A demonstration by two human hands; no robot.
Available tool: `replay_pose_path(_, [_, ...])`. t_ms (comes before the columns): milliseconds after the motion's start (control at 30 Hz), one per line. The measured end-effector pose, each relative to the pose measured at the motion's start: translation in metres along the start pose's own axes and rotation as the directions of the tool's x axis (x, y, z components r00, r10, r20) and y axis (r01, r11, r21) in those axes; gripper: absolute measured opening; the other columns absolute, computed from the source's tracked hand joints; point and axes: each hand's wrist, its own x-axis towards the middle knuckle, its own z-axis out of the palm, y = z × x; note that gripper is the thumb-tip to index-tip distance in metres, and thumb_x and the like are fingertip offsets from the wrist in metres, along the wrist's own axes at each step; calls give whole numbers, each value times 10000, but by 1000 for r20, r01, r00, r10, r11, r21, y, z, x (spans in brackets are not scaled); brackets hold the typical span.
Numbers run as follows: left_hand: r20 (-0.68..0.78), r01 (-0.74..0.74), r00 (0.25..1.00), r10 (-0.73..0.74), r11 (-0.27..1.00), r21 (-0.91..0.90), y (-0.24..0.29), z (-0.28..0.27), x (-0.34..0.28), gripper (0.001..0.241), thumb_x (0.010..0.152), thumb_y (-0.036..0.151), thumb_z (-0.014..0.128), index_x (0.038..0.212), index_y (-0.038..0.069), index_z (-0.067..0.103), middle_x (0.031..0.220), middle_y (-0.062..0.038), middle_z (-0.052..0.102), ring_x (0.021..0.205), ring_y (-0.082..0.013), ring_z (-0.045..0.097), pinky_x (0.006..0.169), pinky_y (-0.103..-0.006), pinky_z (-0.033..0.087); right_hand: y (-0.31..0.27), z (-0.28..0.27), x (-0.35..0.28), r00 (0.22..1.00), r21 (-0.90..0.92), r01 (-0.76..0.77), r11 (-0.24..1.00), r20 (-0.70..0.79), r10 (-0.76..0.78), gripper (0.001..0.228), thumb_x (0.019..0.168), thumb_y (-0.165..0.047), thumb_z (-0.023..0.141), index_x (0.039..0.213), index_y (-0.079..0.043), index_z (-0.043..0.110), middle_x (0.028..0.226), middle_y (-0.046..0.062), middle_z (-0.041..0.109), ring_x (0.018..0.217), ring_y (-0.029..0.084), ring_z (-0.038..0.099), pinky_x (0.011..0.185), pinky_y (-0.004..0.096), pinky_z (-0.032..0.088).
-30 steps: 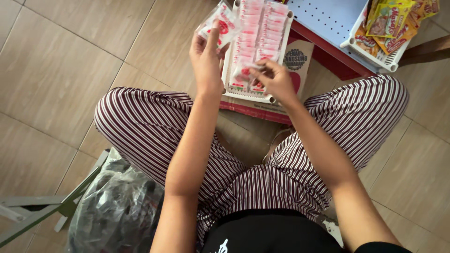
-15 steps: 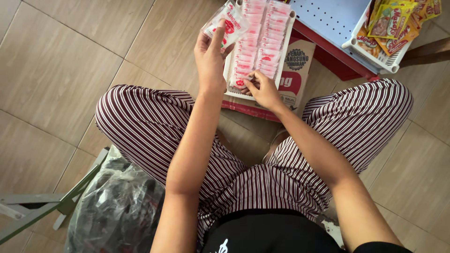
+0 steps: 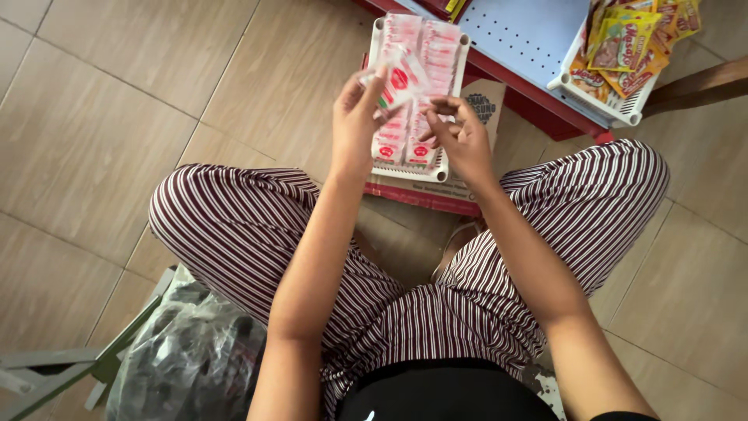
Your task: The person sits on the floor and arranges small snack packets into white plastic baskets. They handle packets of instant noodles and other snacks, placing them neatly into the baskets and on the shelf.
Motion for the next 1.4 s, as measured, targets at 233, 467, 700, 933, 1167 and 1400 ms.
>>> replay_pose_path(233, [79, 152, 982, -171, 967, 204, -12, 14, -13, 342, 979, 205, 717, 1276, 37, 680, 1016, -9, 713, 883, -87, 666, 791, -280, 591, 21, -15, 5, 995, 248, 7, 969, -98, 18, 178, 1060, -192, 744, 1089, -27, 682, 912, 41, 697, 759, 98, 664, 664, 229, 489])
replay_pose_path(467, [183, 16, 979, -94, 922, 388, -15, 15, -14, 493, 871, 99, 823, 1297, -50, 623, 1071, -82, 767, 978, -138, 712, 857, -277, 582, 13, -33, 8, 986, 220, -74, 973, -131, 105, 148, 1020, -208, 723, 1048, -63, 713, 848, 5, 735, 690, 89, 694, 574, 204, 490])
replay_pose_path(700, [168, -72, 986, 6, 916, 394, -7, 11, -5, 449, 960, 191, 758, 1339, -17, 636, 1271, -115, 722, 1148, -166, 694, 1018, -311, 538, -11, -57, 5, 993, -245, 99, 965, -39, -112, 141, 1058, -147, 674, 1135, -45, 733, 922, 51, 759, 787, 97, 716, 673, 248, 585])
replay_pose_path(933, [49, 19, 998, -45, 897, 442, 1, 4, -3, 427, 962, 273, 704, 1314, 35, 662, 1245, -52, 724, 1089, -132, 665, 916, -313, 522, 11, -50, -6, 987, -506, -91, 858, 67, 145, 160, 1015, -173, 648, 1124, -109, 746, 981, 17, 778, 797, 75, 737, 680, 243, 619])
replay_pose_path(1167, [57, 16, 997, -45, 899, 439, 2, 4, -5, 348, 974, 214, 711, 1284, 58, 684, 1199, -40, 745, 1055, -150, 672, 913, -327, 530, 61, -35, -10, 987, -672, 23, 740, 133, 90, 206, 988, -201, 709, 1036, -1, 713, 812, 170, 743, 694, 205, 736, 629, 351, 544])
replay_pose_path(1400, [344, -312, 932, 114, -232, 921, -9, -8, -13, 1071, 575, 79, 915, 1520, 187, 422, 1631, -202, 244, 1513, -442, 136, 1188, -640, 206, 88, -45, -4, 990, -638, 55, 768, 135, 41, 196, 956, -162, 727, 944, 29, 682, 840, 166, 706, 724, 232, 732, 648, 351, 550])
